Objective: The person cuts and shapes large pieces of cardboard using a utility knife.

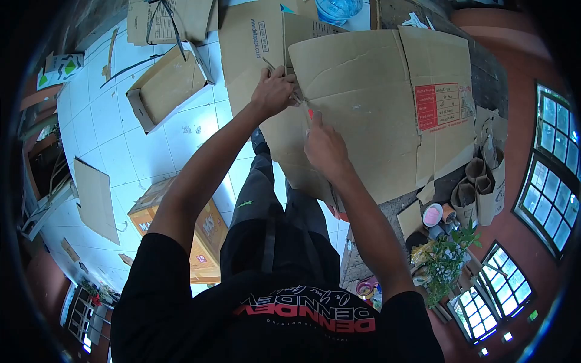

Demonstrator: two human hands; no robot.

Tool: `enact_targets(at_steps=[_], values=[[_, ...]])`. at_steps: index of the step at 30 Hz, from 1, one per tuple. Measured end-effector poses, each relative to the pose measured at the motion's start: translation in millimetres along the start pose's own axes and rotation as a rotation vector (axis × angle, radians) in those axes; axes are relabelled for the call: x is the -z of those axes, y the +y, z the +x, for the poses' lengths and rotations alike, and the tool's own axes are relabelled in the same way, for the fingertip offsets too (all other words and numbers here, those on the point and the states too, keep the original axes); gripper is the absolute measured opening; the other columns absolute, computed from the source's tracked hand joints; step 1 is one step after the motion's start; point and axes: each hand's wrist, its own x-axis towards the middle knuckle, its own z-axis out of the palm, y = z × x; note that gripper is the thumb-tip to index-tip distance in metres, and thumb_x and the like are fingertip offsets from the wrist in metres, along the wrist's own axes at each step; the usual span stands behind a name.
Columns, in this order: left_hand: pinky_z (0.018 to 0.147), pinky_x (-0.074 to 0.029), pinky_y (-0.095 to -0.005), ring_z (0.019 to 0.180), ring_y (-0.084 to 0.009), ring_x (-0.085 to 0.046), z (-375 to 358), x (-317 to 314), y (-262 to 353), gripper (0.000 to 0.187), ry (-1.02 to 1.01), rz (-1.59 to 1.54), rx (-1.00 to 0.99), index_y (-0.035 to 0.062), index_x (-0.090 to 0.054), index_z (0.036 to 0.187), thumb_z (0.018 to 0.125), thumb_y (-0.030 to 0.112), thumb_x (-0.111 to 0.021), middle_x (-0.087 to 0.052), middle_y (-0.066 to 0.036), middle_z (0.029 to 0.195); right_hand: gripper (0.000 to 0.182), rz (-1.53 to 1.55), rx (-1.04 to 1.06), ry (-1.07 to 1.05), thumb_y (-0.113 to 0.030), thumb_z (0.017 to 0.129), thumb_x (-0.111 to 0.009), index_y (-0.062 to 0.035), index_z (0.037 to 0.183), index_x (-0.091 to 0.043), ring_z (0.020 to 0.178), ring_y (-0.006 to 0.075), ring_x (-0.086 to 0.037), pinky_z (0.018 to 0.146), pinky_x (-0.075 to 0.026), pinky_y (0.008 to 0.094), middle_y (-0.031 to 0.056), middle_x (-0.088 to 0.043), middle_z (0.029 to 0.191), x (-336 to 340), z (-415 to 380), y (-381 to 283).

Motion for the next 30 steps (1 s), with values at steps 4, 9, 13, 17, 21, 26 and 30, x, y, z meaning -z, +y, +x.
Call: enact_targets(at_steps=[4,9,13,17,21,26,30], values=[[0.104,-0.035,-0.0486,0.121,-0.0191,-0.051,-4.8,4.1,3.6,0.032,0.006,-0.022,0.016,0.0148,-0.077,0.100,0.082,0.042,-0.079,-0.067,0.004,0.114,0.050,-0.079,-0.034,-0.004,-0.009,0.095,-0.053,0.0116,0.138,-0.038,0.101,0.0518,-0.068,0.092,-0.053,0.0571,0.0374,-0.067,0.105,-13.7,22.0,-3.0],[0.104,-0.035,-0.0504,0.123,-0.0180,-0.050,-4.5,5.2,7.3,0.031,0.002,-0.015,0.050,0.0150,-0.077,0.099,0.081,0.040,-0.080,-0.067,0.004,0.114,0.051,0.014,-0.112,-0.086,-0.009,0.092,-0.052,0.0111,0.137,-0.040,0.113,0.0522,-0.063,0.101,-0.050,0.0550,0.0393,-0.062,0.120,-3.4,27.8,-12.0],[0.099,-0.037,-0.0508,0.122,-0.0177,-0.049,-7.0,8.6,10.4,0.030,0.009,-0.008,0.041,0.0173,-0.077,0.101,0.081,0.040,-0.080,-0.065,0.006,0.113,0.049,0.032,-0.139,-0.069,-0.009,0.092,-0.052,0.0110,0.135,-0.042,0.115,0.0532,-0.062,0.103,-0.049,0.0547,0.0394,-0.062,0.121,-4.8,29.8,-15.1],[0.096,-0.037,-0.0519,0.121,-0.0177,-0.049,-4.9,9.5,10.4,0.030,-0.021,-0.009,0.071,0.0182,-0.077,0.102,0.081,0.040,-0.080,-0.065,0.006,0.113,0.046,0.026,-0.149,-0.066,-0.010,0.092,-0.051,0.0106,0.133,-0.044,0.115,0.0529,-0.062,0.103,-0.049,0.0545,0.0388,-0.063,0.121,-3.8,35.6,-16.9],[0.096,-0.037,-0.0524,0.120,-0.0178,-0.050,-4.7,17.3,10.6,0.029,-0.014,-0.021,0.034,0.0182,-0.077,0.102,0.081,0.039,-0.080,-0.065,0.006,0.112,0.044,0.031,-0.141,-0.047,-0.011,0.093,-0.050,0.0094,0.132,-0.046,0.116,0.0519,-0.062,0.103,-0.049,0.0543,0.0373,-0.063,0.121,-6.3,15.0,-8.3],[0.095,-0.037,-0.0537,0.119,-0.0180,-0.050,-4.1,8.4,9.7,0.029,0.021,0.021,0.051,0.0185,-0.077,0.101,0.080,0.038,-0.081,-0.065,0.007,0.110,0.045,0.058,-0.173,-0.092,-0.008,0.091,-0.052,0.0108,0.131,-0.044,0.116,0.0512,-0.063,0.102,-0.049,0.0548,0.0379,-0.064,0.119,-13.4,38.1,-7.1],[0.094,-0.037,-0.0548,0.115,-0.0183,-0.050,3.9,13.0,7.1,0.029,-0.063,-0.016,0.031,0.0182,-0.077,0.098,0.079,0.039,-0.082,-0.065,0.008,0.109,0.044,0.083,-0.182,-0.087,-0.008,0.091,-0.054,0.0116,0.129,-0.044,0.115,0.0502,-0.064,0.101,-0.051,0.0535,0.0369,-0.064,0.120,-14.6,-2.4,-1.5]])
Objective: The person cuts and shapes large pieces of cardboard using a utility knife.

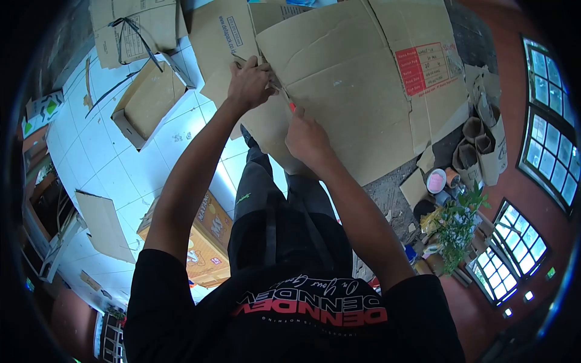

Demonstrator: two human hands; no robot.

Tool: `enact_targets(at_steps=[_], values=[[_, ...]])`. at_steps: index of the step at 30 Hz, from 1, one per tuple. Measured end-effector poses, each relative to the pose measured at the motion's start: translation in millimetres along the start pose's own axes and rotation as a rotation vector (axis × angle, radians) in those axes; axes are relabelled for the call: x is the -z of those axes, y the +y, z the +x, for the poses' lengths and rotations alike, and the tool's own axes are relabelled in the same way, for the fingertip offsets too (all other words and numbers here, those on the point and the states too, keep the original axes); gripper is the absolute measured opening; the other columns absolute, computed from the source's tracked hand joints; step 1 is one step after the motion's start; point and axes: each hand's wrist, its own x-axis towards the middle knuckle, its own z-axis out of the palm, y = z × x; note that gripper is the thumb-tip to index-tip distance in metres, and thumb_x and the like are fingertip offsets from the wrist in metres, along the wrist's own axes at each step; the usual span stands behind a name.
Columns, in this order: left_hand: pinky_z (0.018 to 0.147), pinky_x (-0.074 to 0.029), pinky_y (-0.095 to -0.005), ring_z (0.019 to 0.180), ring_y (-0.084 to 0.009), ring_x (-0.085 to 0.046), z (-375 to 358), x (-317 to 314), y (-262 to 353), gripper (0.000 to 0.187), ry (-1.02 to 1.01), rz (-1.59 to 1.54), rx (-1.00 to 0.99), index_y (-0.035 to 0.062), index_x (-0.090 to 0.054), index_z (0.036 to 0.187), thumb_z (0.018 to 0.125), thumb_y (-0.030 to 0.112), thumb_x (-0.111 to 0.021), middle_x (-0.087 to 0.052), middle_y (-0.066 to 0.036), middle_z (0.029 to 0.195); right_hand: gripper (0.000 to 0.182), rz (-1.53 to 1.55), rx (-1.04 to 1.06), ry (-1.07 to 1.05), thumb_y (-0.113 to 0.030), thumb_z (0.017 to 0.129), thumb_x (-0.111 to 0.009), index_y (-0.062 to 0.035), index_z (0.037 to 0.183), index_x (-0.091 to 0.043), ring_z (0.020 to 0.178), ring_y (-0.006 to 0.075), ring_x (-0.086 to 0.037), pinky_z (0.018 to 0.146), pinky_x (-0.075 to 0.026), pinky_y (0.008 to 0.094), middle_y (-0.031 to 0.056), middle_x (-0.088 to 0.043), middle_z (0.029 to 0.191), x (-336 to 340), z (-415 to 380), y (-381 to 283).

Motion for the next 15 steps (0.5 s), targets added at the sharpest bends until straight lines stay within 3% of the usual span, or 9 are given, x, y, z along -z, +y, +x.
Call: enact_targets(at_steps=[6,12,15], values=[[0.092,-0.038,-0.0553,0.113,-0.0185,-0.051,-4.6,1.7,2.5,0.029,-0.018,0.054,-0.013,0.0175,-0.077,0.097,0.079,0.040,-0.082,-0.065,0.008,0.107,0.039,-0.042,0.086,-0.028,-0.008,0.092,-0.053,0.0102,0.125,-0.044,0.108,0.0505,-0.067,0.096,-0.053,0.0545,0.0371,-0.066,0.113,-7.8,37.9,4.4],[0.092,-0.039,-0.0556,0.112,-0.0185,-0.051,3.8,2.4,0.7,0.028,0.020,0.001,-0.056,0.0185,-0.078,0.098,0.079,0.039,-0.081,-0.065,0.008,0.107,0.036,0.031,-0.054,-0.021,-0.009,0.093,-0.051,0.0094,0.125,-0.047,0.110,0.0500,-0.066,0.097,-0.053,0.0538,0.0361,-0.067,0.114,-8.9,-19.8,13.7],[0.096,-0.039,-0.0581,0.120,-0.0163,-0.050,-1.5,13.8,10.9,0.036,-0.086,0.055,-0.023,0.0174,-0.075,0.110,0.082,0.040,-0.080,-0.066,0.008,0.111,0.036,-0.019,-0.019,0.012,-0.008,0.094,-0.050,0.0090,0.126,-0.046,0.109,0.0506,-0.066,0.096,-0.053,0.0548,0.0370,-0.066,0.113,-28.6,21.5,23.1]])
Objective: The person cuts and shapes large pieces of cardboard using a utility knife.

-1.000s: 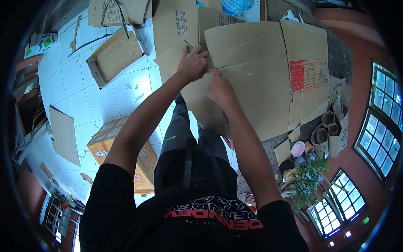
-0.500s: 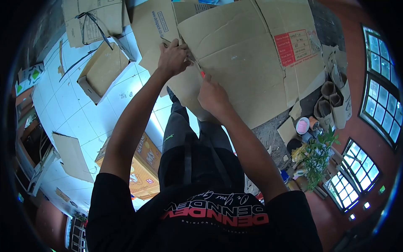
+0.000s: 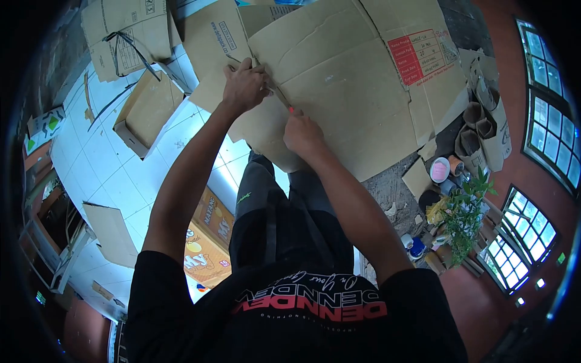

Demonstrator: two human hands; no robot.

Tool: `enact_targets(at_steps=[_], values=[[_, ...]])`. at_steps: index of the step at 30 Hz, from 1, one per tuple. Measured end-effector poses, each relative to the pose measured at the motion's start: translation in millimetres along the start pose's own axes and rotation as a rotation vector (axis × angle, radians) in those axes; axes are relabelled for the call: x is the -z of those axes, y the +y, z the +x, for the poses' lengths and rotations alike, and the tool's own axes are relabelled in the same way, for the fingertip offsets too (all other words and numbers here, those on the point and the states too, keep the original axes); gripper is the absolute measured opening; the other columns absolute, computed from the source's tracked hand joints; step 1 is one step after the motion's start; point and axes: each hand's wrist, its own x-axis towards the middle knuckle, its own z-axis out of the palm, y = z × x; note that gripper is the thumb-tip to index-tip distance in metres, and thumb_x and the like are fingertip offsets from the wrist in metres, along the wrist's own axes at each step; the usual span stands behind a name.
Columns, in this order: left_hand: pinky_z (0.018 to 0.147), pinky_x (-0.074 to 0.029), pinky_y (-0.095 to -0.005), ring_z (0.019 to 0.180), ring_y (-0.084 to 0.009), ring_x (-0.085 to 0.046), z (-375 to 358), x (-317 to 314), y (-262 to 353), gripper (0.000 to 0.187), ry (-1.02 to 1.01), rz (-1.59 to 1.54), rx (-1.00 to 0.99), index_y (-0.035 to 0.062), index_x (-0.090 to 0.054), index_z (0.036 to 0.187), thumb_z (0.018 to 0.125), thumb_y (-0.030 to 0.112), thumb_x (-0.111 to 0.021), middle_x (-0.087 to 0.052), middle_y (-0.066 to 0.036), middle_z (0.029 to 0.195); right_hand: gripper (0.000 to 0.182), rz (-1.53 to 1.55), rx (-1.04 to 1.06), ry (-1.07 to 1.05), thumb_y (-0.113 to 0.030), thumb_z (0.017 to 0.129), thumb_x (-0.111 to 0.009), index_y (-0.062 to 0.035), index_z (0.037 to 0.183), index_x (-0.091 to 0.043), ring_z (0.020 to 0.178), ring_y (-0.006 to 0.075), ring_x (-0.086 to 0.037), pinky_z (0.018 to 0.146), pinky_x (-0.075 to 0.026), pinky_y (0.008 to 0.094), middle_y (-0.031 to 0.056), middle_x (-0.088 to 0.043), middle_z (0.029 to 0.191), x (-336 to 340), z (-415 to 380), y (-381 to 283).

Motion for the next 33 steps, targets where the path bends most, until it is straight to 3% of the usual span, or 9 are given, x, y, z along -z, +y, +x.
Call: enact_targets(at_steps=[7,12,15,18,21,24,27,31,33], values=[[0.089,-0.041,-0.0570,0.114,-0.0185,-0.051,14.7,-15.4,-5.5,0.025,0.054,0.004,0.042,0.0217,-0.078,0.099,0.080,0.038,-0.081,-0.065,0.009,0.108,0.036,0.041,-0.070,-0.049,-0.009,0.093,-0.051,0.0074,0.125,-0.049,0.111,0.0491,-0.066,0.097,-0.053,0.0537,0.0341,-0.068,0.115,7.3,-55.0,15.5],[0.091,-0.040,-0.0561,0.117,-0.0183,-0.050,7.0,-8.6,2.3,0.021,0.059,0.044,-0.050,0.0234,-0.079,0.097,0.080,0.036,-0.082,-0.065,0.010,0.107,0.034,-0.011,-0.099,-0.021,-0.008,0.093,-0.051,0.0059,0.125,-0.050,0.109,0.0493,-0.067,0.097,-0.053,0.0536,0.0328,-0.068,0.115,-17.9,-3.5,26.9],[0.094,-0.039,-0.0569,0.118,-0.0192,-0.050,7.4,-0.2,2.8,0.017,-0.056,-0.011,0.017,0.0251,-0.080,0.095,0.080,0.034,-0.082,-0.066,0.008,0.108,0.036,0.017,-0.089,-0.025,-0.008,0.093,-0.051,0.0067,0.125,-0.050,0.109,0.0487,-0.068,0.096,-0.054,0.0537,0.0327,-0.068,0.115,-18.7,-12.9,37.3],[0.097,-0.038,-0.0641,0.132,-0.0212,-0.046,17.3,7.9,6.1,0.031,-0.147,-0.031,0.039,0.0163,-0.079,0.102,0.082,0.040,-0.080,-0.066,0.000,0.122,0.035,0.087,-0.065,0.021,-0.016,0.099,-0.051,0.0029,0.129,-0.050,0.107,0.0523,-0.065,0.094,-0.050,0.0585,0.0357,-0.067,0.110,-23.5,-34.5,43.6],[0.101,-0.034,-0.0679,0.142,-0.0293,-0.037,13.1,17.2,13.3,0.039,-0.188,-0.057,0.057,0.0150,-0.080,0.105,0.083,0.048,-0.077,-0.058,-0.008,0.139,0.034,0.104,-0.056,0.038,-0.020,0.100,-0.053,-0.0010,0.129,-0.051,0.105,0.0533,-0.065,0.092,-0.050,0.0599,0.0355,-0.067,0.108,-23.4,-39.2,45.0],[0.104,-0.029,-0.0705,0.146,-0.0380,-0.029,-6.3,-1.4,29.1,0.051,-0.009,-0.012,0.167,0.0117,-0.080,0.102,0.081,0.058,-0.077,-0.054,-0.016,0.137,0.033,0.123,-0.038,0.063,-0.020,0.101,-0.053,-0.0024,0.128,-0.052,0.103,0.0543,-0.065,0.092,-0.050,0.0606,0.0350,-0.067,0.106,-23.7,-42.3,48.1],[0.104,-0.024,-0.0767,0.151,-0.0442,-0.017,-6.4,-13.1,43.7,0.061,-0.078,-0.150,0.235,0.0060,-0.076,0.111,0.085,0.061,-0.073,-0.051,-0.023,0.141,0.032,0.143,-0.037,0.064,-0.020,0.100,-0.053,-0.0028,0.126,-0.052,0.101,0.0543,-0.065,0.091,-0.050,0.0606,0.0338,-0.068,0.106,-23.6,-48.7,48.3],[0.105,-0.024,-0.0780,0.151,-0.0483,-0.015,-9.7,-7.0,82.4,0.067,-0.127,-0.437,0.484,-0.0008,-0.063,0.125,0.083,0.049,-0.080,-0.049,-0.026,0.145,0.034,0.154,-0.022,0.038,-0.020,0.098,-0.056,-0.0034,0.127,-0.053,0.103,0.0537,-0.065,0.093,-0.050,0.0600,0.0325,-0.068,0.108,-19.2,-50.9,47.2],[0.105,-0.023,-0.0767,0.148,-0.0477,-0.020,-21.5,-31.7,86.5,0.068,0.071,-0.482,0.486,-0.0004,-0.059,0.124,0.082,0.047,-0.082,-0.052,-0.025,0.141,0.039,0.160,-0.021,0.030,-0.021,0.097,-0.057,-0.0042,0.133,-0.053,0.104,0.0531,-0.065,0.094,-0.050,0.0591,0.0320,-0.068,0.110,-15.9,-50.3,48.7]])
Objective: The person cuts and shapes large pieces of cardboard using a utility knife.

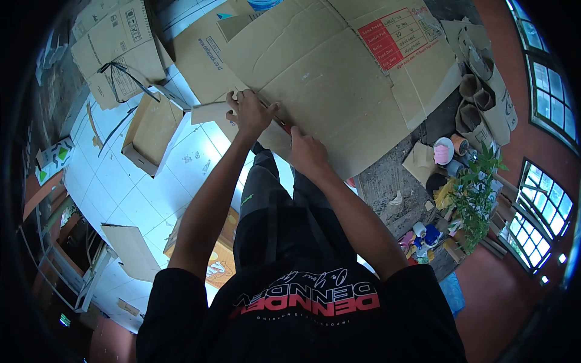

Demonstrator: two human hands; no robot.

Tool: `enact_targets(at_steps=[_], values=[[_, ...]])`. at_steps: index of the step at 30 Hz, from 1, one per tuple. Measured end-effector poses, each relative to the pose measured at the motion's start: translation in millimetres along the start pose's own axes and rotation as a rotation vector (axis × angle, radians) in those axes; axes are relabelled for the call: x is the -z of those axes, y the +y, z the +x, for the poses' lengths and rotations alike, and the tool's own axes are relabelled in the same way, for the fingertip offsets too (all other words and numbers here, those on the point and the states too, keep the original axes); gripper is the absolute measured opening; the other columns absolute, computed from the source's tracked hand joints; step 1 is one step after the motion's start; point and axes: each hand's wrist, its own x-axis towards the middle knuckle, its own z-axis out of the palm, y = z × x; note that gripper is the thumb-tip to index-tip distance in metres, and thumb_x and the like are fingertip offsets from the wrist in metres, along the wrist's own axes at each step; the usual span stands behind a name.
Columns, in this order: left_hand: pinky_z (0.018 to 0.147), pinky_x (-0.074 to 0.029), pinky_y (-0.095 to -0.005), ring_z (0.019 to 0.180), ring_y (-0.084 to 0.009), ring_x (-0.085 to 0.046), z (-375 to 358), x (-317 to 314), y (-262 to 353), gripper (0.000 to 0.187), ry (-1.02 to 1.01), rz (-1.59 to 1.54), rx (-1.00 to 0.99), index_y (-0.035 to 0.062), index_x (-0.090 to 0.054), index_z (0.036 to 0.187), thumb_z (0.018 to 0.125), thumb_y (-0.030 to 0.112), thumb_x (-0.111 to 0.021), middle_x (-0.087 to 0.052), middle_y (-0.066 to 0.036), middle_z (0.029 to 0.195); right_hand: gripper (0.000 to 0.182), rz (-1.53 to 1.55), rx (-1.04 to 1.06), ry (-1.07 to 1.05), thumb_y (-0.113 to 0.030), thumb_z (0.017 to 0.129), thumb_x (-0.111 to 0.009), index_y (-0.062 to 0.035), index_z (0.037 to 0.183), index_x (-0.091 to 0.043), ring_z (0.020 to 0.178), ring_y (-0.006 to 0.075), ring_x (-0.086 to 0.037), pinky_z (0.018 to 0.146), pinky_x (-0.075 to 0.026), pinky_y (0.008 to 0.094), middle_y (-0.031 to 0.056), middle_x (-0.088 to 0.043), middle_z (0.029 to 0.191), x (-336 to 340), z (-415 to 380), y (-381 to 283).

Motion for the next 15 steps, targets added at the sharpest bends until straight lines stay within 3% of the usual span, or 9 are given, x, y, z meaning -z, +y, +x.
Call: enact_targets(at_steps=[1,3,6,10,15], values=[[0.105,-0.023,-0.0760,0.146,-0.0474,-0.022,-3.0,-3.0,-1.8,0.068,0.087,-0.045,-0.022,-0.0003,-0.057,0.124,0.081,0.046,-0.083,-0.054,-0.025,0.138,0.042,0.003,0.007,0.005,-0.021,0.097,-0.058,-0.0048,0.135,-0.052,0.105,0.0527,-0.065,0.095,-0.050,0.0586,0.0320,-0.068,0.110,3.3,-2.4,-0.1],[0.104,-0.022,-0.0736,0.142,-0.0460,-0.027,1.0,0.9,-7.4,0.069,0.041,-0.122,-0.031,0.0003,-0.053,0.123,0.081,0.046,-0.083,-0.057,-0.023,0.133,0.048,0.008,0.018,0.014,-0.022,0.097,-0.058,-0.0058,0.141,-0.051,0.106,0.0518,-0.065,0.096,-0.050,0.0576,0.0319,-0.068,0.110,9.9,-8.7,1.6],[0.101,-0.022,-0.0694,0.136,-0.0437,-0.032,6.6,3.4,-11.3,0.069,-0.027,-0.224,-0.003,0.0009,-0.052,0.122,0.080,0.046,-0.084,-0.060,-0.021,0.126,0.039,-0.013,0.076,0.061,-0.018,0.095,-0.059,-0.0053,0.132,-0.055,0.106,0.0487,-0.068,0.093,-0.052,0.0576,0.0283,-0.071,0.109,9.2,-9.3,10.9],[0.100,-0.023,-0.0655,0.134,-0.0408,-0.036,21.2,-22.1,-25.0,0.071,0.040,-0.438,-0.037,0.0018,-0.052,0.121,0.079,0.048,-0.085,-0.061,-0.020,0.122,0.041,-0.005,0.045,0.039,-0.017,0.096,-0.056,-0.0038,0.134,-0.055,0.107,0.0483,-0.068,0.094,-0.053,0.0567,0.0287,-0.071,0.111,8.0,-11.2,8.7],[0.101,-0.023,-0.0634,0.132,-0.0377,-0.040,11.3,-26.0,-34.1,0.073,0.024,-0.282,-0.081,0.0021,-0.051,0.122,0.077,0.047,-0.087,-0.061,-0.018,0.120,0.044,0.022,0.026,0.042,-0.015,0.095,-0.053,-0.0017,0.138,-0.053,0.106,0.0489,-0.068,0.094,-0.053,0.0562,0.0301,-0.070,0.112,-3.0,-12.5,10.0]])
